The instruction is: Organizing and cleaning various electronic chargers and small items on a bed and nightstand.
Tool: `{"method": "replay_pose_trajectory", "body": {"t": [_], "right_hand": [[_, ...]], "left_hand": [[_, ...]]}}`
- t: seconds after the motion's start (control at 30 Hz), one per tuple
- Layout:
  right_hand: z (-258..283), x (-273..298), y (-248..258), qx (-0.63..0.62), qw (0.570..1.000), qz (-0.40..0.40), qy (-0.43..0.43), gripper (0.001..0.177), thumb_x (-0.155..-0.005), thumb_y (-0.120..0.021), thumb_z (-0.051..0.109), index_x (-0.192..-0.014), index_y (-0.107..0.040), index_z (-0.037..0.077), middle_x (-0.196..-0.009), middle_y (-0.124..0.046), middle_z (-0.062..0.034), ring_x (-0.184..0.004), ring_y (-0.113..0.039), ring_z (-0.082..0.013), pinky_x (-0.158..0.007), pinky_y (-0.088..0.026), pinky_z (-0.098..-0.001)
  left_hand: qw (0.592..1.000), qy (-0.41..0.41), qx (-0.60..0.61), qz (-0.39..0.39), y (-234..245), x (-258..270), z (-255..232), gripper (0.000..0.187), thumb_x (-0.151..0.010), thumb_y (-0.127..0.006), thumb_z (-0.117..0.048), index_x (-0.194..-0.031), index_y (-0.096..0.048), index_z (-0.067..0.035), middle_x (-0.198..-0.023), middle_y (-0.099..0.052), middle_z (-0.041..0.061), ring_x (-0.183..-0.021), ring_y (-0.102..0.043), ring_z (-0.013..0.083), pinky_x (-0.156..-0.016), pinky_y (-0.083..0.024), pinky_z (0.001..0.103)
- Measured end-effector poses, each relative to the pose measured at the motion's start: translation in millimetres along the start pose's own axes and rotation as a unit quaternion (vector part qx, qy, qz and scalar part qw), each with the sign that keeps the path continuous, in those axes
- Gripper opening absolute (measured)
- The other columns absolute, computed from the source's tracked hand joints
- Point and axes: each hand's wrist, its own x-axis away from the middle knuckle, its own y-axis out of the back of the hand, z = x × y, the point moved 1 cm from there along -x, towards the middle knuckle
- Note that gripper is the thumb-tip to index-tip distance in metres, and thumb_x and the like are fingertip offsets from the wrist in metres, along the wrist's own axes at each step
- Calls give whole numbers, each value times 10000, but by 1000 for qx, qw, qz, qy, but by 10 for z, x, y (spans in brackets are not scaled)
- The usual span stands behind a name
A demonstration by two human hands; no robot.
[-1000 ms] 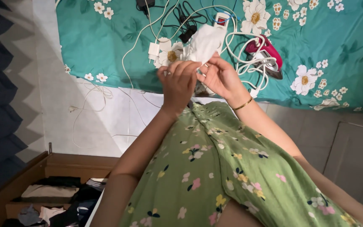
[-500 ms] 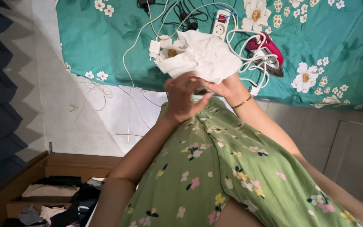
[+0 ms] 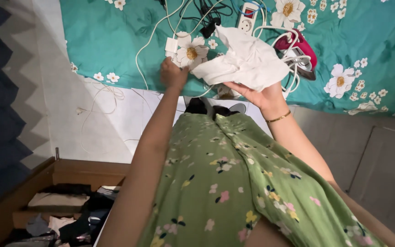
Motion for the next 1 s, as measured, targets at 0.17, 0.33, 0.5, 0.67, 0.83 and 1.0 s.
{"method": "replay_pose_trajectory", "body": {"t": [0.17,0.33,0.5,0.67,0.83,1.0], "right_hand": [[7,239,129,-41,999,-26,14,594,-1057,-447,454,-1542,-437,111,-1577,-476,-128,-1476,-455,-349,-1216,-369,-640],[74,411,291,-137,988,-53,38,593,-1106,-447,428,-1557,-458,43,-1576,-513,-186,-1462,-495,-370,-1218,-417,-562],[164,422,291,-72,992,-67,74,579,-1079,-474,443,-1521,-487,69,-1532,-543,-148,-1422,-529,-325,-1192,-438,-569],[96,291,315,-91,992,-55,66,552,-1100,-475,426,-1505,-514,54,-1503,-574,-161,-1390,-545,-317,-1206,-428,-576],[76,215,410,-88,990,-75,74,528,-1107,-472,408,-1491,-524,50,-1498,-577,-148,-1399,-543,-302,-1244,-416,-577],[136,112,320,-20,996,-59,60,555,-1060,-477,435,-1492,-514,89,-1518,-559,-126,-1428,-518,-297,-1215,-413,-567]], "left_hand": [[993,96,-6,66,-215,-124,-117,741,-696,-846,-416,-1295,-496,-156,-1307,-560,123,-1223,-545,345,-965,-452,536],[986,156,57,14,-101,-230,-226,618,-716,-832,-388,-1228,-566,-168,-1280,-633,75,-1243,-602,313,-1022,-490,492],[997,9,-40,-67,220,-514,-416,763,-697,-872,-315,-1313,-495,-70,-1202,-603,137,-1120,-586,387,-879,-464,535],[994,-3,-111,9,-51,-759,-209,698,-623,-892,-370,-1166,-584,-59,-1168,-612,171,-1044,-631,373,-864,-526,465],[980,-23,186,71,140,-590,-242,401,-791,-822,-330,-998,-637,-42,-897,-639,123,-765,-592,250,-666,-486,355],[859,-123,442,227,1999,-181,-1330,477,-791,-733,-130,-1235,-563,-90,-843,-655,-16,-610,-597,84,-541,-492,254]]}}
